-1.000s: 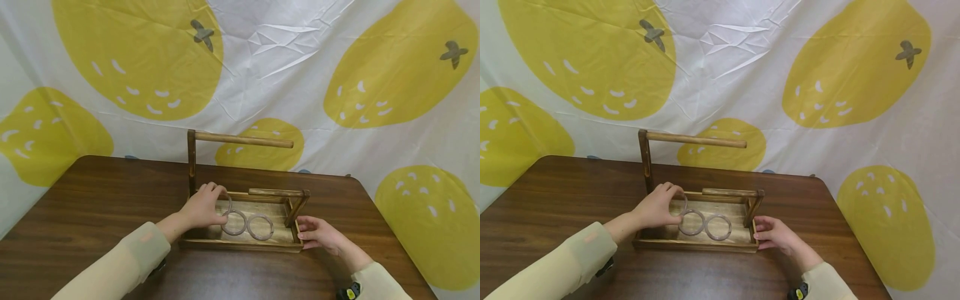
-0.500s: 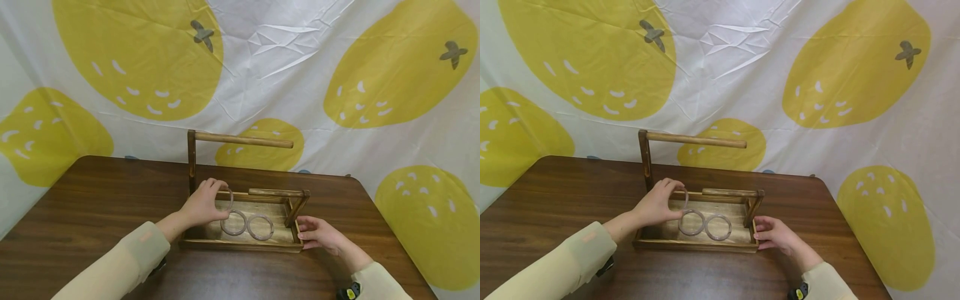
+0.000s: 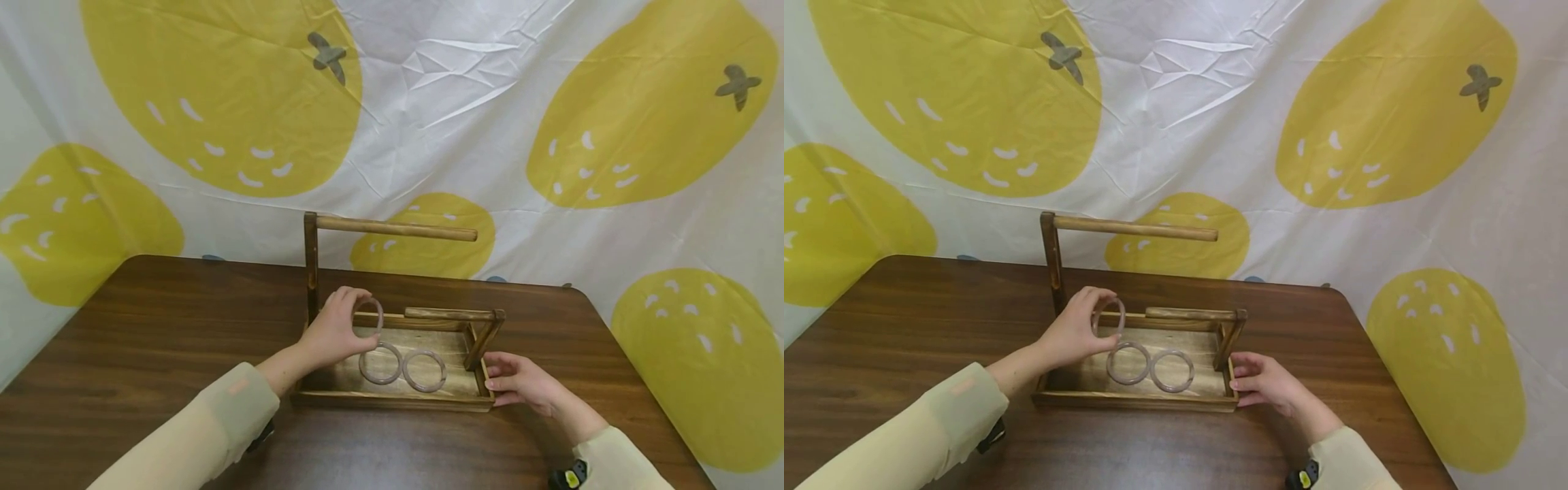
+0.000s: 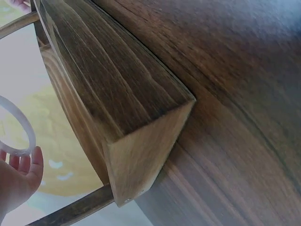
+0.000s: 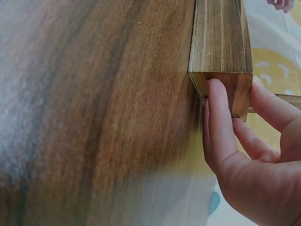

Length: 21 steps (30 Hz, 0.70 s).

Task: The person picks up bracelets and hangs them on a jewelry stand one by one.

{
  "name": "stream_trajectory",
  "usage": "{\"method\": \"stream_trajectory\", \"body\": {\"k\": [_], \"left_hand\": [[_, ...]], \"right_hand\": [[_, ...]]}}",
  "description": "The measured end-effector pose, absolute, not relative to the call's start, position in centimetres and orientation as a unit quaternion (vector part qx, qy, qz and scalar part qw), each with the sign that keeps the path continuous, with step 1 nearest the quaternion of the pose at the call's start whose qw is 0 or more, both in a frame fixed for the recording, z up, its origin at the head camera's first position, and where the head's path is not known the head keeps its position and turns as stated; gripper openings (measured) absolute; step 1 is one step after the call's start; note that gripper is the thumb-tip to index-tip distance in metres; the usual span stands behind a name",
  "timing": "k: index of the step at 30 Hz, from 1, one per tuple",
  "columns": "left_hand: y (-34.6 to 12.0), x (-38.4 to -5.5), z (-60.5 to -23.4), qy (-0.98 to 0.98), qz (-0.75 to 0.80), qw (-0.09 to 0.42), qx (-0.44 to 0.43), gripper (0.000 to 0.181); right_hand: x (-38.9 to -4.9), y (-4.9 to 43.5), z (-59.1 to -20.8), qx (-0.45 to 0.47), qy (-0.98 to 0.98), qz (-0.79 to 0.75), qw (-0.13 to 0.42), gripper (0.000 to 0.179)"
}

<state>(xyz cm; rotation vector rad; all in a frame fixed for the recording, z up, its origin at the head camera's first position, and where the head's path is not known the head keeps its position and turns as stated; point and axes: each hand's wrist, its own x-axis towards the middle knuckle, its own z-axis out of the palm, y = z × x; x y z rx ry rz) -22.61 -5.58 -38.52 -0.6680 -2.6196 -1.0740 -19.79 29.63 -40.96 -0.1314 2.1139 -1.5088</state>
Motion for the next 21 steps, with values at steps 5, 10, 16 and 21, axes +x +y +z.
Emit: {"method": "stream_trajectory", "body": {"k": [5,10,16,21], "left_hand": [[-5.3,-22.4,-38.2,-0.881,-0.400,0.110,-0.230,0.060],[-4.7,-22.5,-37.9,-0.861,-0.448,0.093,-0.224,0.060],[-3.8,-22.7,-37.7,-0.838,-0.500,0.071,-0.205,0.060],[-3.2,-22.5,-37.6,-0.823,-0.529,0.057,-0.198,0.061]], "right_hand": [[-19.8,29.6,-41.0,-0.050,0.783,-0.559,0.267,0.074],[-19.9,29.7,-41.0,-0.051,0.784,-0.560,0.265,0.075],[-19.8,29.7,-40.9,-0.050,0.782,-0.561,0.266,0.076],[-19.7,29.6,-40.8,-0.050,0.782,-0.561,0.268,0.076]]}}
